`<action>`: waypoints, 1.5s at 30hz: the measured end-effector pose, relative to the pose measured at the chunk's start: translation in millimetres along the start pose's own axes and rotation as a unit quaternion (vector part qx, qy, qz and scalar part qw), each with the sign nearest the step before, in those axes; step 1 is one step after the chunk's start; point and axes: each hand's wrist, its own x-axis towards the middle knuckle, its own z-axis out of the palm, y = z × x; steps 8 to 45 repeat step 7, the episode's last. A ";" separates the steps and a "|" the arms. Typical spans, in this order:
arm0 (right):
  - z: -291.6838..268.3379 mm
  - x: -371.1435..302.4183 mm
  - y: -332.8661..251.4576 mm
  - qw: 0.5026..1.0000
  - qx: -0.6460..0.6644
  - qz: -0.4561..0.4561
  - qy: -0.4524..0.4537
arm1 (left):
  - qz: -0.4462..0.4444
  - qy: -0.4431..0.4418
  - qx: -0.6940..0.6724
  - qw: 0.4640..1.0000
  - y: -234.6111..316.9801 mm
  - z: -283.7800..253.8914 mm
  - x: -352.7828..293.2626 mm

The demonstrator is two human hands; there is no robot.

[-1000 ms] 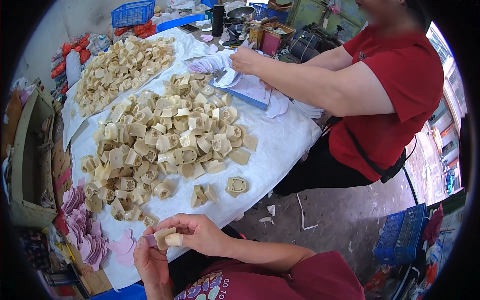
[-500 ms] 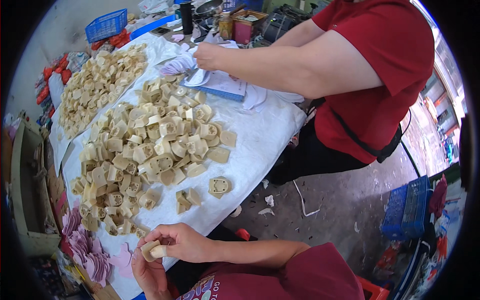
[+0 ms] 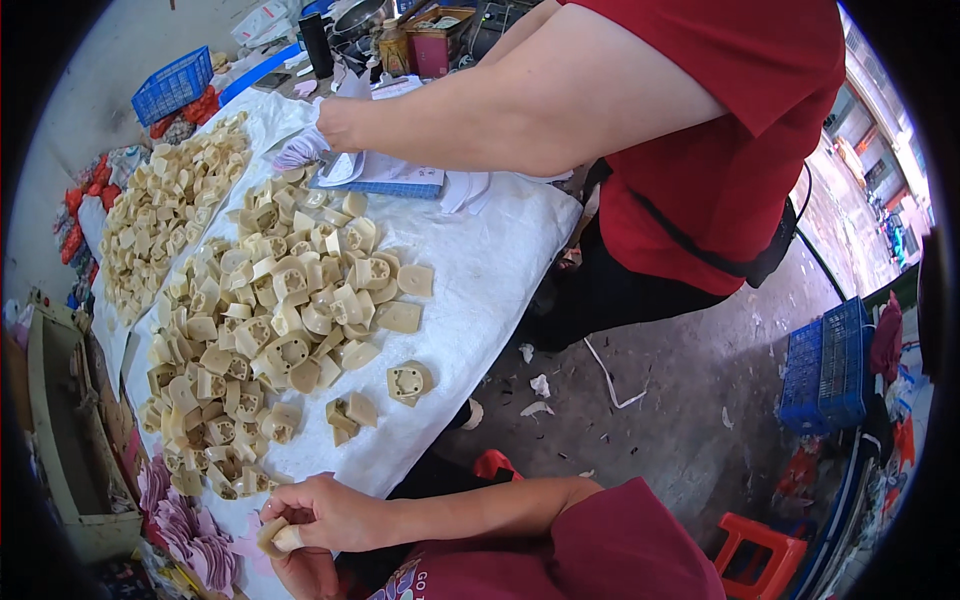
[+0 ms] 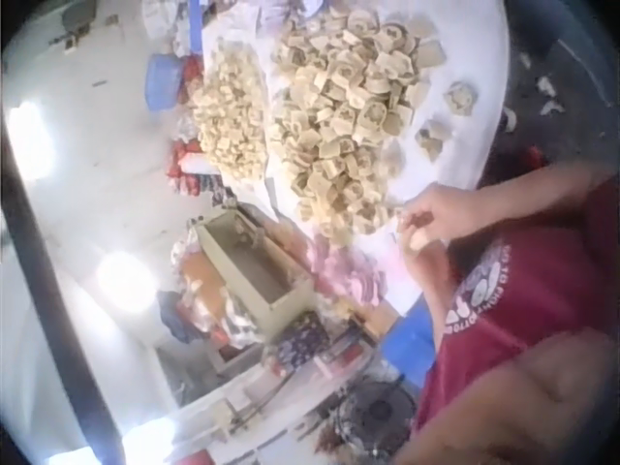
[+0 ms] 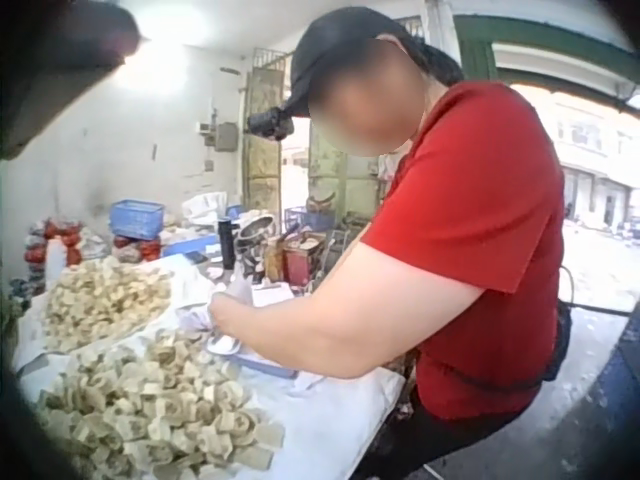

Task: The person assembles small plastic components by inserting pink foam pieces into beige plastic housings. They repeatedly pick up a foam piece and a housing, press them together, and place the assembled unit into a blue bin.

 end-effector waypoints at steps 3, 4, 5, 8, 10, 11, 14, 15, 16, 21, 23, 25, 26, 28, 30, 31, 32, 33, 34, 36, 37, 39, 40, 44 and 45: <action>3.3 0.1 7.5 0.999 0.028 -0.022 -0.009 | -0.011 -0.019 -0.019 1.000 0.2 -4.4 -1.1; 1.9 0.2 8.4 0.999 0.041 -0.023 -0.013 | -0.018 -0.035 -0.035 0.999 0.6 -5.4 1.7; 0.0 -0.5 9.4 0.998 0.055 -0.023 -0.017 | -0.025 -0.051 -0.051 0.997 0.9 -6.5 3.0; 1.4 0.9 12.9 0.997 0.066 -0.014 -0.035 | -0.017 -0.034 -0.010 0.999 3.9 13.6 -0.4; 1.4 0.9 12.9 0.997 0.066 -0.014 -0.035 | -0.017 -0.034 -0.010 0.999 3.9 13.6 -0.4; 1.4 0.9 12.9 0.997 0.066 -0.014 -0.035 | -0.017 -0.034 -0.010 0.999 3.9 13.6 -0.4; 1.4 0.9 12.9 0.997 0.066 -0.014 -0.035 | -0.017 -0.034 -0.010 0.999 3.9 13.6 -0.4; 1.4 0.9 12.9 0.997 0.066 -0.014 -0.035 | -0.017 -0.034 -0.010 0.999 3.9 13.6 -0.4; 1.4 0.9 12.9 0.997 0.066 -0.014 -0.035 | -0.017 -0.034 -0.010 0.999 3.9 13.6 -0.4; 1.4 0.9 12.9 0.997 0.066 -0.014 -0.035 | -0.017 -0.034 -0.010 0.999 3.9 13.6 -0.4; 1.4 0.9 12.9 0.997 0.066 -0.014 -0.035 | -0.017 -0.034 -0.010 0.999 3.9 13.6 -0.4; 1.4 0.9 12.9 0.997 0.066 -0.014 -0.035 | -0.017 -0.034 -0.010 0.999 3.9 13.6 -0.4; 1.4 0.9 12.9 0.997 0.066 -0.014 -0.035 | -0.017 -0.034 -0.010 0.999 3.9 13.6 -0.4; 1.4 0.9 12.9 0.997 0.066 -0.014 -0.035 | -0.017 -0.034 -0.010 0.999 3.9 13.6 -0.4; 1.4 0.9 12.9 0.997 0.066 -0.014 -0.035 | -0.017 -0.034 -0.010 0.999 3.9 13.6 -0.4; 1.4 0.9 12.9 0.997 0.066 -0.014 -0.035 | -0.017 -0.034 -0.010 0.999 3.9 13.6 -0.4; 1.4 0.9 12.9 0.997 0.066 -0.014 -0.035 | -0.017 -0.034 -0.010 0.999 3.9 13.6 -0.4; 1.4 0.9 12.9 0.997 0.066 -0.014 -0.035 | -0.017 -0.034 -0.010 0.999 3.9 13.6 -0.4; 1.4 0.9 12.9 0.997 0.066 -0.014 -0.035 | -0.017 -0.034 -0.010 0.999 3.9 13.6 -0.4; 1.4 0.9 12.9 0.997 0.066 -0.014 -0.035 | -0.017 -0.034 -0.010 0.999 3.9 13.6 -0.4; 1.4 0.9 12.9 0.997 0.066 -0.014 -0.035 | -0.017 -0.034 -0.010 0.999 3.9 13.6 -0.4; 1.4 0.9 12.9 0.997 0.066 -0.014 -0.035 | -0.017 -0.034 -0.010 0.999 3.9 13.6 -0.4; 1.4 0.9 12.9 0.997 0.066 -0.014 -0.035 | -0.017 -0.034 -0.010 0.999 3.9 13.6 -0.4; 1.4 0.9 12.9 0.997 0.066 -0.014 -0.035 | -0.017 -0.034 -0.010 0.999 3.9 13.6 -0.4; 1.4 0.9 12.9 0.997 0.066 -0.014 -0.035 | -0.017 -0.034 -0.010 0.999 3.9 13.6 -0.4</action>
